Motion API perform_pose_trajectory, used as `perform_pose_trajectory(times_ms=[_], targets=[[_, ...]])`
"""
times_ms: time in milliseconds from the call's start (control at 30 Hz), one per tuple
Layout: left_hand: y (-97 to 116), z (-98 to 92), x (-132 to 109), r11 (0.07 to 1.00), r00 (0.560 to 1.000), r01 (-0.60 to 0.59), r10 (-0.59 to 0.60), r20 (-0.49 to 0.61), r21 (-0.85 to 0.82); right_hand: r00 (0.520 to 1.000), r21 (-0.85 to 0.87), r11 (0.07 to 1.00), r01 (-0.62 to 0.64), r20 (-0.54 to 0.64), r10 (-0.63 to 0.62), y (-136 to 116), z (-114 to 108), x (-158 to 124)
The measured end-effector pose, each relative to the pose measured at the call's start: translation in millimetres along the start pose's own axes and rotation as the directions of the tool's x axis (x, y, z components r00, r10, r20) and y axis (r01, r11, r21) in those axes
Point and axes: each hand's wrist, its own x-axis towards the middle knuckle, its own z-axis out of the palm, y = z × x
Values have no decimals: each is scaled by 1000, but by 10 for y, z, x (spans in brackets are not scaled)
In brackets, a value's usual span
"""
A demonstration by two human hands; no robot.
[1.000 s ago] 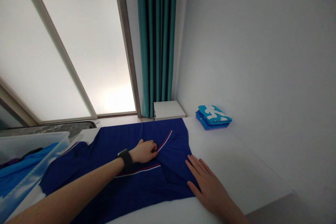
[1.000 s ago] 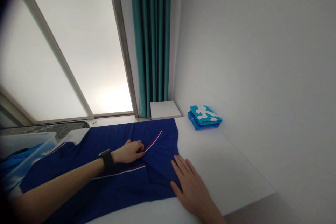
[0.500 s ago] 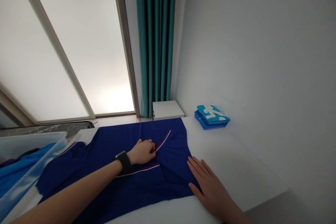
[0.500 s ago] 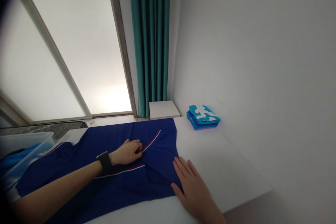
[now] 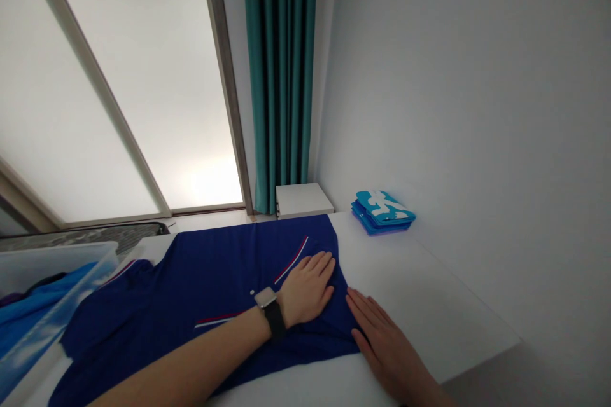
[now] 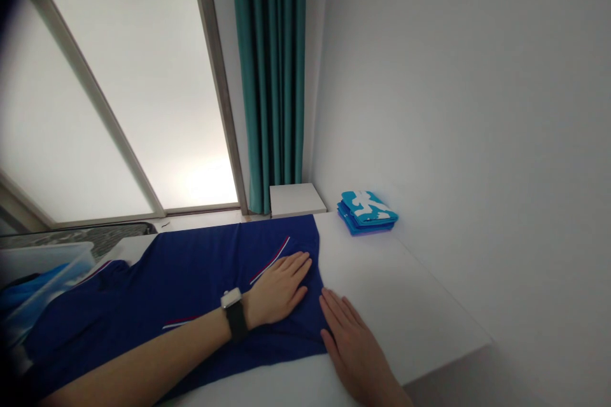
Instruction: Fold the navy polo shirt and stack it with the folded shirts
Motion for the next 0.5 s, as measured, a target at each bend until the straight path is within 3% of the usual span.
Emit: perform_pose_trajectory(times_ms=[100, 167, 300, 500], targets=[[205, 253, 117, 1000, 1000, -23, 23, -8, -20, 999, -63, 997, 49, 22, -48, -29, -6, 11], [234, 369, 168, 1000, 1000, 4, -4, 3, -23, 998, -79, 995, 52, 29, -50, -41, -18, 9], [86, 475, 223, 996, 995, 90, -90, 34, -10, 999, -87, 995, 42, 16, -41, -49, -37, -2], [-207, 461, 295, 982, 981, 189, -190, 40, 18, 999, -93, 995, 35, 26, -33, -63, -58, 7]])
